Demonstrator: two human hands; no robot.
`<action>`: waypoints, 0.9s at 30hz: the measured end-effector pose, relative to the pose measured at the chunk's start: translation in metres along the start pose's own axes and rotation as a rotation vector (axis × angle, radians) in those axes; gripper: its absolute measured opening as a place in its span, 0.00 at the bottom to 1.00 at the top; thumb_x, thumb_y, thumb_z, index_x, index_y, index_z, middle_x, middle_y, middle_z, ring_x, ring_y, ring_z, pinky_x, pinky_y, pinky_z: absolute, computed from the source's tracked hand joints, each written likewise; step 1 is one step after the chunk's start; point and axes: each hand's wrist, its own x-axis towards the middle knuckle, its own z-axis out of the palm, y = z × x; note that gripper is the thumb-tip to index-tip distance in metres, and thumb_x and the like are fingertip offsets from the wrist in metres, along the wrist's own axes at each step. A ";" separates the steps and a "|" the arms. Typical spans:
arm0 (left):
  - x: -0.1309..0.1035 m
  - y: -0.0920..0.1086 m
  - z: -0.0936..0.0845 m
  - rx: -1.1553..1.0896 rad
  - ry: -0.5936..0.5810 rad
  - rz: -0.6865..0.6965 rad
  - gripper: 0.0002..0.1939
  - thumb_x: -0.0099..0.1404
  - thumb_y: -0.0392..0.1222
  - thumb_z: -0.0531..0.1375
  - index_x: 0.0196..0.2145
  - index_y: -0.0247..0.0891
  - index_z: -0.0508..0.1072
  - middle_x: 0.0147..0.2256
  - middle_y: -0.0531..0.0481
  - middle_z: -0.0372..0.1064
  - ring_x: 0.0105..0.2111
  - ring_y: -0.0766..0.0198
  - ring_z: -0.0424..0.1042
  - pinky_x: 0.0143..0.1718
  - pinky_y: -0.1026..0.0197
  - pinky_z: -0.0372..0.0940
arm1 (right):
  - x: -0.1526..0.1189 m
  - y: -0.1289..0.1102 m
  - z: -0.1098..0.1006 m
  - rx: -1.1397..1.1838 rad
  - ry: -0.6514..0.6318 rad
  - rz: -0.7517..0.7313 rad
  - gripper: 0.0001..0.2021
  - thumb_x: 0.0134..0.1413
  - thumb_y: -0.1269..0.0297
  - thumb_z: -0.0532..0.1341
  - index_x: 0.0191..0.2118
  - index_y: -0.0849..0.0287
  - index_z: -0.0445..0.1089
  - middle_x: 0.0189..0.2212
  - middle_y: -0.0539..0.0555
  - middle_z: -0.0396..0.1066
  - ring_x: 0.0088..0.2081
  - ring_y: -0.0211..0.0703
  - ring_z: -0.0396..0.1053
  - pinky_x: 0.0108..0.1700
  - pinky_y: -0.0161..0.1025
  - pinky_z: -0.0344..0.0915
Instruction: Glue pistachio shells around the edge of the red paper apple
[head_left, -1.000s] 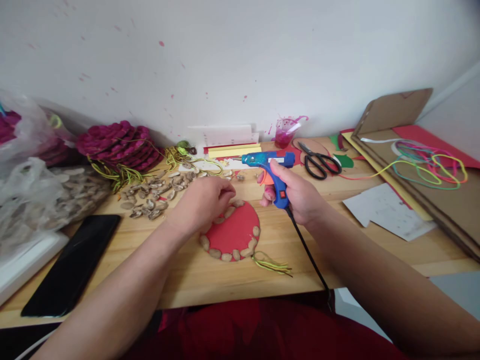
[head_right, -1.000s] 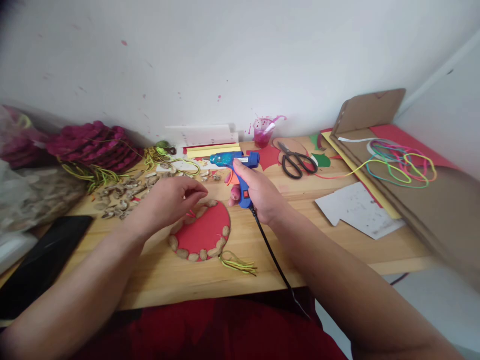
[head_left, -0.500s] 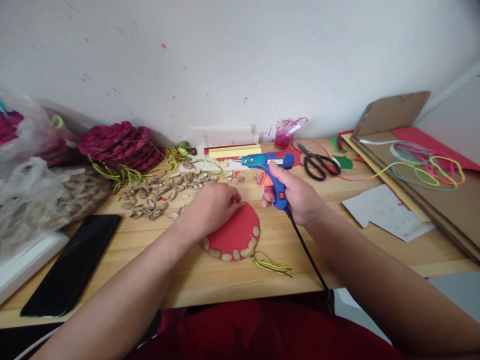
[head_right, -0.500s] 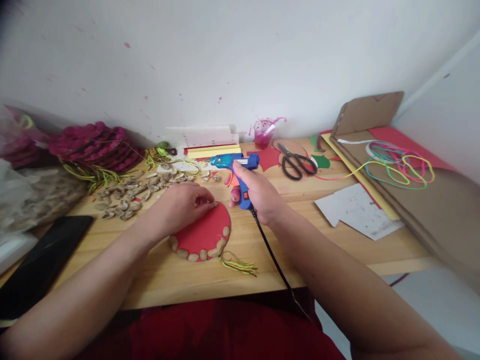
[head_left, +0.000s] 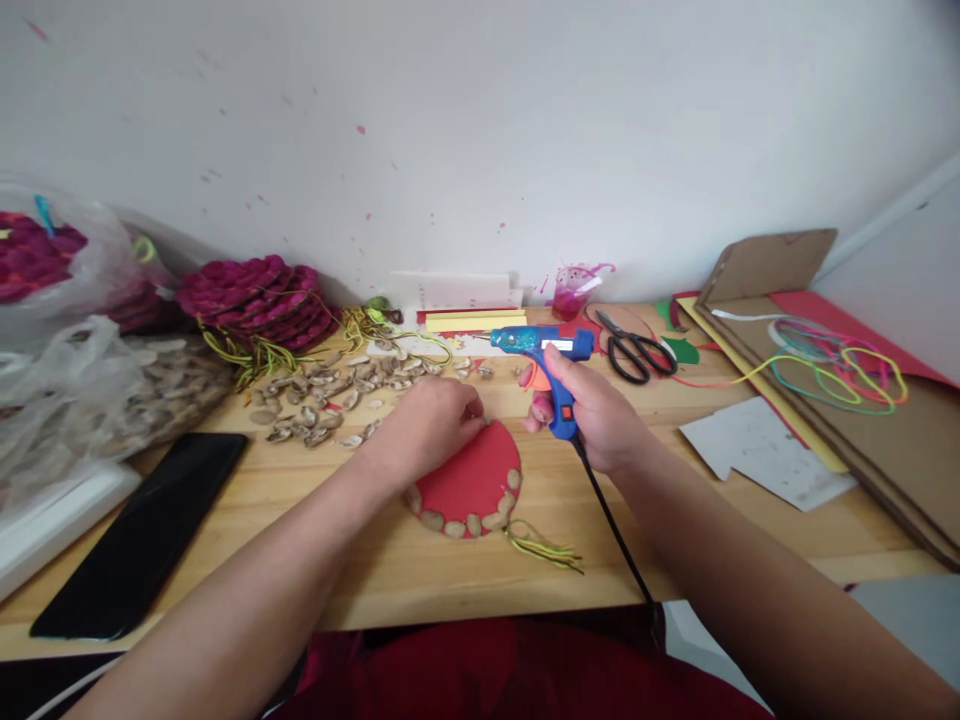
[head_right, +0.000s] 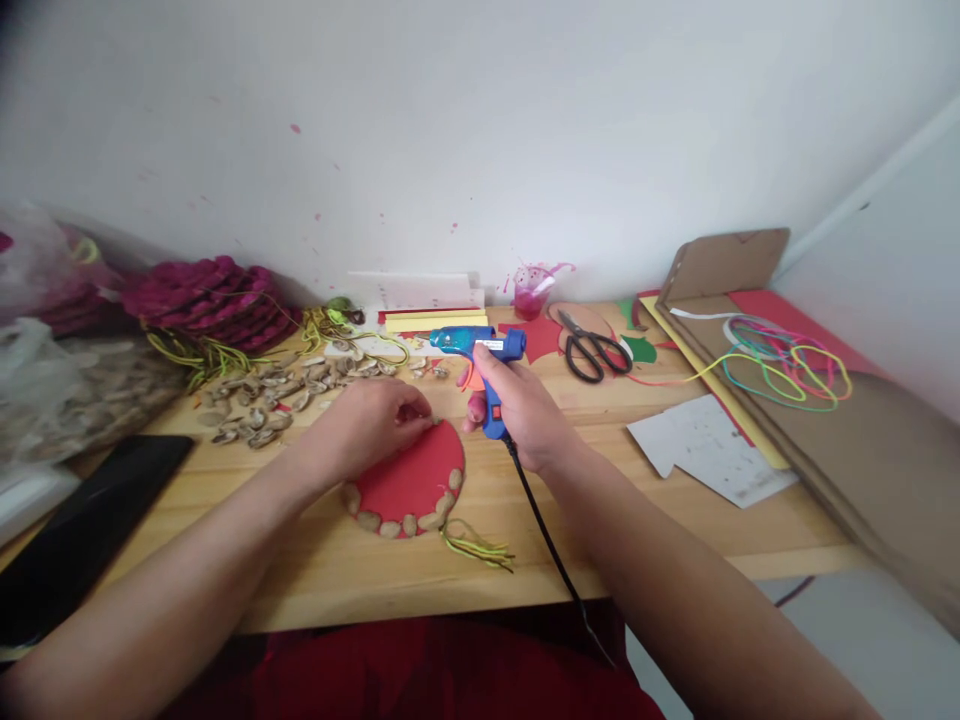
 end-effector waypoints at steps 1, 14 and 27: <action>0.001 -0.003 -0.002 -0.105 0.008 -0.030 0.07 0.61 0.38 0.62 0.32 0.37 0.81 0.30 0.47 0.77 0.28 0.60 0.70 0.33 0.59 0.60 | -0.001 -0.001 0.000 0.000 0.007 -0.011 0.25 0.47 0.38 0.70 0.30 0.57 0.69 0.15 0.45 0.65 0.18 0.37 0.66 0.26 0.36 0.68; 0.010 -0.022 -0.021 -1.727 -0.038 -0.131 0.17 0.48 0.41 0.78 0.27 0.31 0.76 0.25 0.51 0.69 0.24 0.73 0.66 0.23 0.73 0.62 | -0.020 -0.005 0.000 -0.093 -0.171 -0.280 0.22 0.64 0.40 0.58 0.34 0.56 0.71 0.21 0.49 0.71 0.22 0.41 0.72 0.28 0.38 0.67; 0.007 -0.025 -0.026 -1.791 0.060 -0.022 0.16 0.50 0.39 0.77 0.29 0.32 0.76 0.24 0.51 0.69 0.24 0.72 0.66 0.25 0.71 0.64 | -0.029 0.006 -0.007 -0.505 -0.175 -0.505 0.18 0.69 0.50 0.57 0.35 0.58 0.74 0.25 0.54 0.75 0.27 0.43 0.74 0.30 0.39 0.68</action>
